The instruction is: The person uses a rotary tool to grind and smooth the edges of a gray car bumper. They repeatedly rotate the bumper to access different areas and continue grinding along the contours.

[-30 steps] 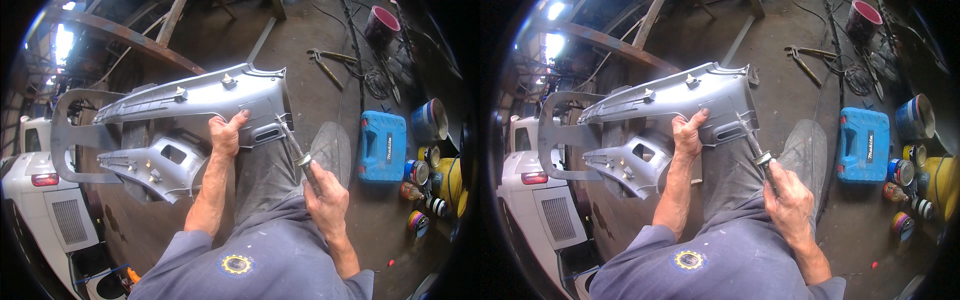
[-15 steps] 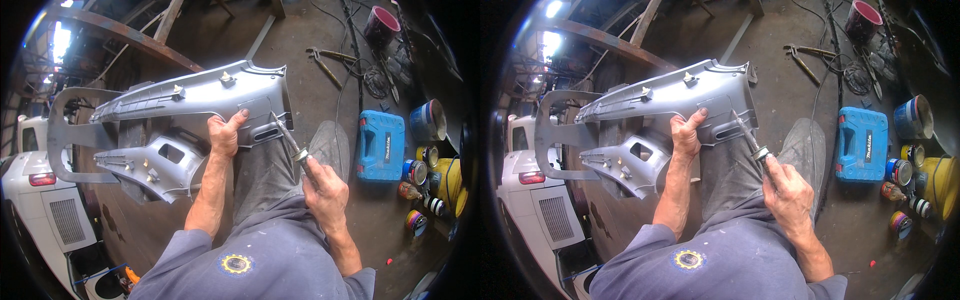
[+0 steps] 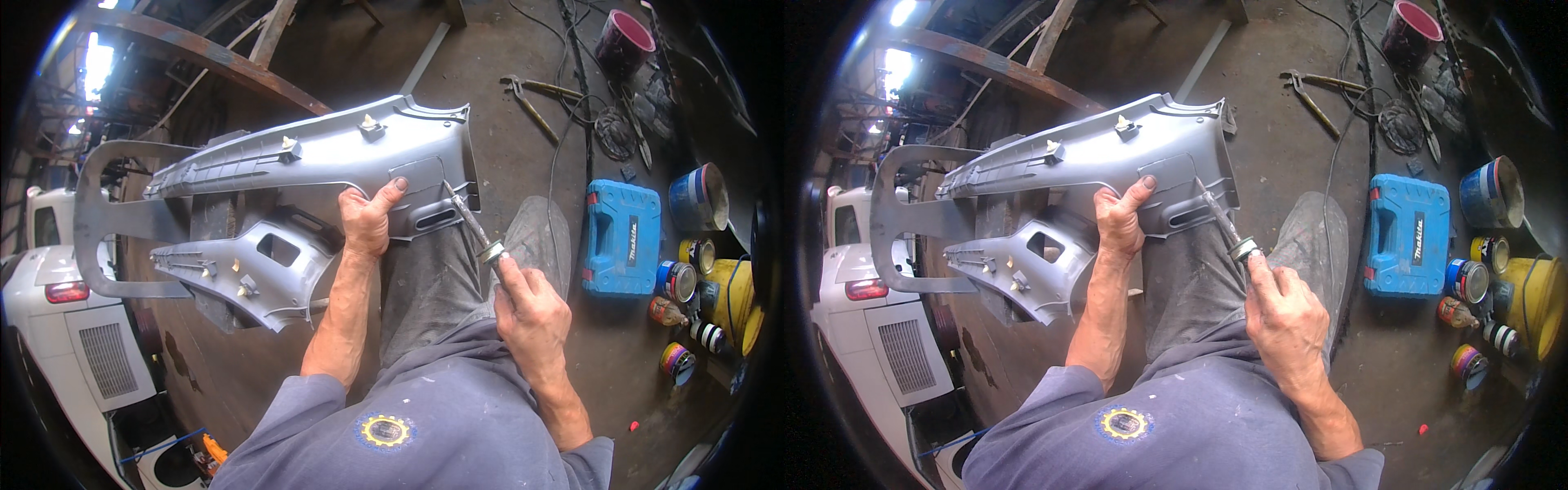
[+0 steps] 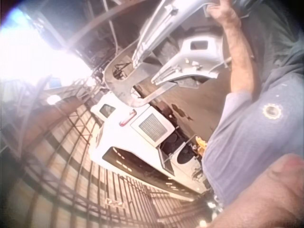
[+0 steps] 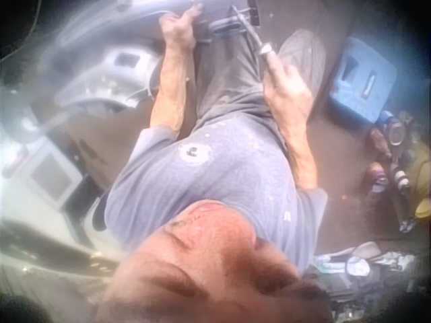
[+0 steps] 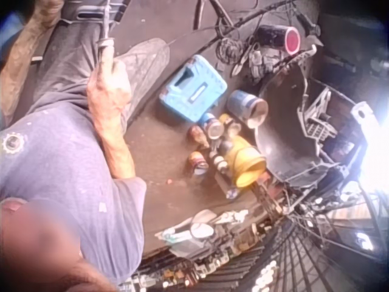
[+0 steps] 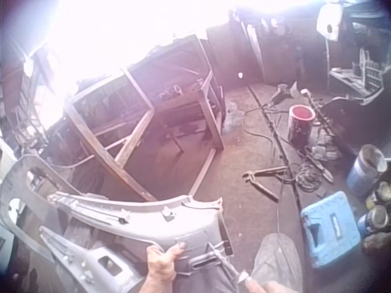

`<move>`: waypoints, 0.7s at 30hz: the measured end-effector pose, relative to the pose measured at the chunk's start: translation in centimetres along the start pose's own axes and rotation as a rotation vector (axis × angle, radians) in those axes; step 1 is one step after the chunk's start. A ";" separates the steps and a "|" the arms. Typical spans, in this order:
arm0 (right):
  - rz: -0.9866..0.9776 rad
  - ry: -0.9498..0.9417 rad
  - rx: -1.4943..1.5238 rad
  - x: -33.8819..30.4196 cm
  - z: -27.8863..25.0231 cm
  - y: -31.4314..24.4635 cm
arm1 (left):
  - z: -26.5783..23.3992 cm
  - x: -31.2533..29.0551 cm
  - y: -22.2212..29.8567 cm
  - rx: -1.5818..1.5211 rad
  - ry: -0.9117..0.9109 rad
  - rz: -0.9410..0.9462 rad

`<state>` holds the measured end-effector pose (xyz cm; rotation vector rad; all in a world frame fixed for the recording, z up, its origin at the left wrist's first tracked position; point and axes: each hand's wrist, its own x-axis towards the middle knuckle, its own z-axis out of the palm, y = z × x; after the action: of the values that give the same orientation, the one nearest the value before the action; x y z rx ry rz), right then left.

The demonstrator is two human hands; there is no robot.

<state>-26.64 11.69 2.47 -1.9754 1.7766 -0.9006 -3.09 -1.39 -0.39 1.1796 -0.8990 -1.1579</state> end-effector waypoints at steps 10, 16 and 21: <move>-0.056 -0.096 -0.141 1.7 -2.4 -0.5 | -0.3 0.2 -0.5 0.033 0.009 0.033; -0.126 -0.099 -0.250 2.6 -3.3 -0.1 | -0.5 0.2 -0.4 0.036 -0.018 0.027; -0.200 -0.106 -0.327 3.4 -4.2 0.1 | -0.3 0.0 -0.1 0.027 -0.031 0.021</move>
<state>-29.36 9.06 6.28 -2.3910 1.7804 -0.5743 -2.87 -1.31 -0.51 1.1739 -0.9510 -1.1533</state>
